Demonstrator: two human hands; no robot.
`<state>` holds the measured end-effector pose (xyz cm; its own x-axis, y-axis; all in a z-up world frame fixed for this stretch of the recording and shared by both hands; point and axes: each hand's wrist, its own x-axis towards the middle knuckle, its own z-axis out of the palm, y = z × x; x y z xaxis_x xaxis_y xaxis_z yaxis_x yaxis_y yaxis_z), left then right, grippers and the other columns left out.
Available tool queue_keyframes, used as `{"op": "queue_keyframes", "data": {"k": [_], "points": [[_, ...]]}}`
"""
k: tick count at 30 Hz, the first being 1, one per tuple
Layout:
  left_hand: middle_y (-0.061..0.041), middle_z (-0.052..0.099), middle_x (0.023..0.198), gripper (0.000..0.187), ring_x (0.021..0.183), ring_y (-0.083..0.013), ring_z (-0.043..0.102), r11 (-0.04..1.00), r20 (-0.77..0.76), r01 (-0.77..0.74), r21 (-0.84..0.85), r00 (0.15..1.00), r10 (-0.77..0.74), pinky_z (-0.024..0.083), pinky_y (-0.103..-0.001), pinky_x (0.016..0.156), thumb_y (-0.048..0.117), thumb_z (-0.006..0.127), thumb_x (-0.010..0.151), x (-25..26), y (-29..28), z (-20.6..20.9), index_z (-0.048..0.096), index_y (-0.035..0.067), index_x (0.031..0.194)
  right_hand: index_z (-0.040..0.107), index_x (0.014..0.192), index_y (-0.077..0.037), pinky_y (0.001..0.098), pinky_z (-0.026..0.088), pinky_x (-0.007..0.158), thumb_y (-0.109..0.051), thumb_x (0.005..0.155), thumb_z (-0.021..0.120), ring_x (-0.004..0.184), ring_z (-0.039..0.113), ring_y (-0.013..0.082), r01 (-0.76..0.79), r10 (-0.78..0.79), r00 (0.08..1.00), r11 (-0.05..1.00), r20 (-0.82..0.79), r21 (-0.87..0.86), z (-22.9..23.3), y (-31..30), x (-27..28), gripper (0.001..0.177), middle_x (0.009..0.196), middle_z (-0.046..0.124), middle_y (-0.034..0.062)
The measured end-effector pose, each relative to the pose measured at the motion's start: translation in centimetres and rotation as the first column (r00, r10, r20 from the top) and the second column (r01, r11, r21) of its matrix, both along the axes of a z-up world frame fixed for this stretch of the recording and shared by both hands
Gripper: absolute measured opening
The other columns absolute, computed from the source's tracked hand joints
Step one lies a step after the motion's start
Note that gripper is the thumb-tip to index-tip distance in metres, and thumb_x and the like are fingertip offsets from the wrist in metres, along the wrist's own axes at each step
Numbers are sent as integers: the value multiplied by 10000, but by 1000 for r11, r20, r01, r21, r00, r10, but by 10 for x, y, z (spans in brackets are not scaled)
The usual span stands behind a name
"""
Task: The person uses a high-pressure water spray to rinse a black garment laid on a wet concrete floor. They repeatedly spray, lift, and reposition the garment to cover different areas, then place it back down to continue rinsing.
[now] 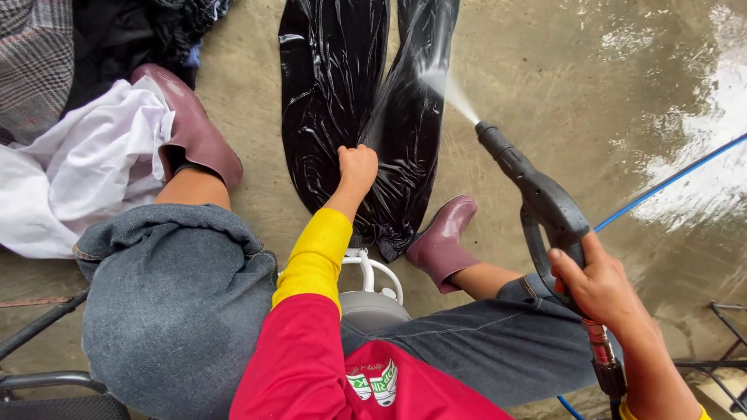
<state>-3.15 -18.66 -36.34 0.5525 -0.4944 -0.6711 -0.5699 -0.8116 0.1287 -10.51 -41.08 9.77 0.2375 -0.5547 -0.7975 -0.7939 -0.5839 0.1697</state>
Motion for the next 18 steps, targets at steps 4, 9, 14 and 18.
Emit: {"op": "queue_keyframes", "data": {"k": [4, 9, 14, 18], "points": [[-56, 722, 1146, 293, 1028, -300, 723, 907, -311, -408, 108, 852, 420, 531, -410, 846, 118, 543, 927, 42, 17, 59, 715, 138, 1163, 637, 1152, -120, 403, 487, 861, -321, 990, 578, 792, 714, 277, -18, 18, 993, 1000, 117, 1, -1, -9, -15, 264, 723, 789, 99], [-136, 616, 1414, 438, 1250, -357, 631, 780, -435, -553, 294, 649, 624, 521, -463, 975, 158, 488, 971, 63, 57, 96, 623, 81, 1381, 548, 1355, -227, 421, 477, 861, -366, 977, 551, 905, 717, 351, 6, -5, 1000, 1000, -28, 29, 2, 8, 0, 403, 784, 807, 154], [-76, 663, 1345, 361, 1203, -310, 659, 679, -212, -644, 353, 652, 728, 525, -432, 917, 106, 526, 992, 21, 94, 45, 674, 130, 1321, 299, 1622, -399, 375, 468, 977, -421, 946, 511, 1168, 653, 344, -38, 62, 980, 991, -187, 131, 4, 25, 5, 709, 1077, 791, 181], [3, 677, 1093, 331, 1032, -251, 644, 862, 142, -490, 128, 870, 473, 450, -429, 823, 109, 436, 1000, -17, 78, 16, 716, 270, 1069, 235, 1647, -378, 409, 454, 989, -447, 922, 517, 1275, 584, 394, -93, 106, 990, 986, -90, 139, 0, 22, -13, 781, 1335, 686, 112]]}}
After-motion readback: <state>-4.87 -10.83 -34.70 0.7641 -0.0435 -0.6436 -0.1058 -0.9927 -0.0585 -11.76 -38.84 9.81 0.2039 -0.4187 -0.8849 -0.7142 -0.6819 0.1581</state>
